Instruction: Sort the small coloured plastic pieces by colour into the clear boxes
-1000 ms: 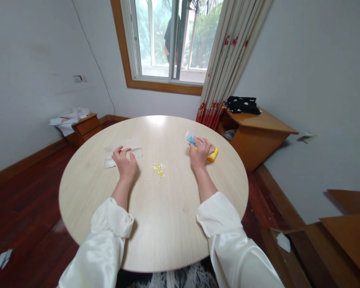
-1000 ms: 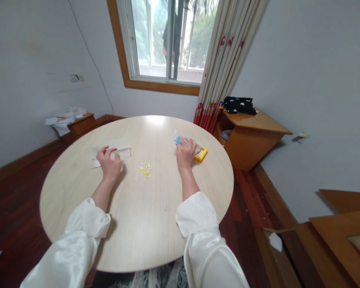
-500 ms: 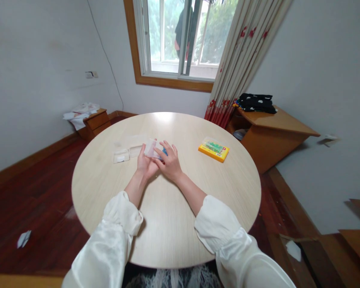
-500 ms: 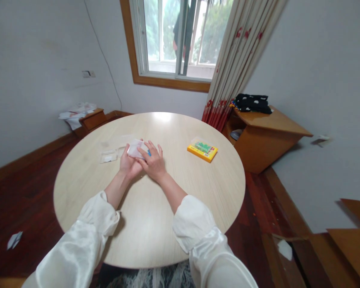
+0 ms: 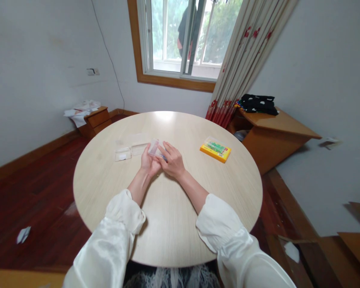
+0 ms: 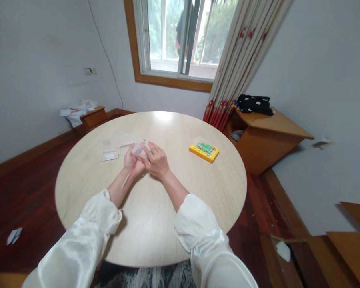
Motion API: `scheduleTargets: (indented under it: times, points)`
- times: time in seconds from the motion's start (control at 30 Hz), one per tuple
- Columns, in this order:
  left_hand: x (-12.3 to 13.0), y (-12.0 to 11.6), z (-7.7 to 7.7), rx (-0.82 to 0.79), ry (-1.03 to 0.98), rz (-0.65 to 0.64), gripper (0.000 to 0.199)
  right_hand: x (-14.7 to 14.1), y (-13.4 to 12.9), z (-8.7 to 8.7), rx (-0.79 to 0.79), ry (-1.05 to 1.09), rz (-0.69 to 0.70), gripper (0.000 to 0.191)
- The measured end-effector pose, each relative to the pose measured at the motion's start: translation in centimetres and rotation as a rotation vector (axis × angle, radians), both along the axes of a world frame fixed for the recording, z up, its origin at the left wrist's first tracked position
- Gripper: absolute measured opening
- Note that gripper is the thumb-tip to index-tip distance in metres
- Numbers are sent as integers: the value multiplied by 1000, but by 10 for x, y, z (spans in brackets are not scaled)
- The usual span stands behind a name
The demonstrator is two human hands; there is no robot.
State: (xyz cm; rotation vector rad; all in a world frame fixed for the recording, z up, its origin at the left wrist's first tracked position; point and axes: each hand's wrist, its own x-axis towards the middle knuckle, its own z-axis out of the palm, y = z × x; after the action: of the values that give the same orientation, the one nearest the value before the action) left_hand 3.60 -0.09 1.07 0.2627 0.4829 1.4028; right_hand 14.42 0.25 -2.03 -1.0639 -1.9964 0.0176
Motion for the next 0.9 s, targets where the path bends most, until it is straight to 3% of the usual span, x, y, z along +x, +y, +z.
scheduleTargets:
  times: [0.1,0.3,0.57,0.73,0.9]
  points:
    - [-1,-1,-1,-1,23,-25,32,2,2,2,-31,99,47,36]
    - [0,-5,-4,-5,116,-209,37,9,0,10,-121,346,51,30]
    - [-1,-4,-6,45,156,-239,50,2,11,7,-341,1102,-35,53]
    - [9,-7,-5,85,194,-140,56,-4,23,5,-512,1482,-72,38]
    - [26,-14,-15,266,432,87,45,-15,19,-5,-567,1493,-15,41]
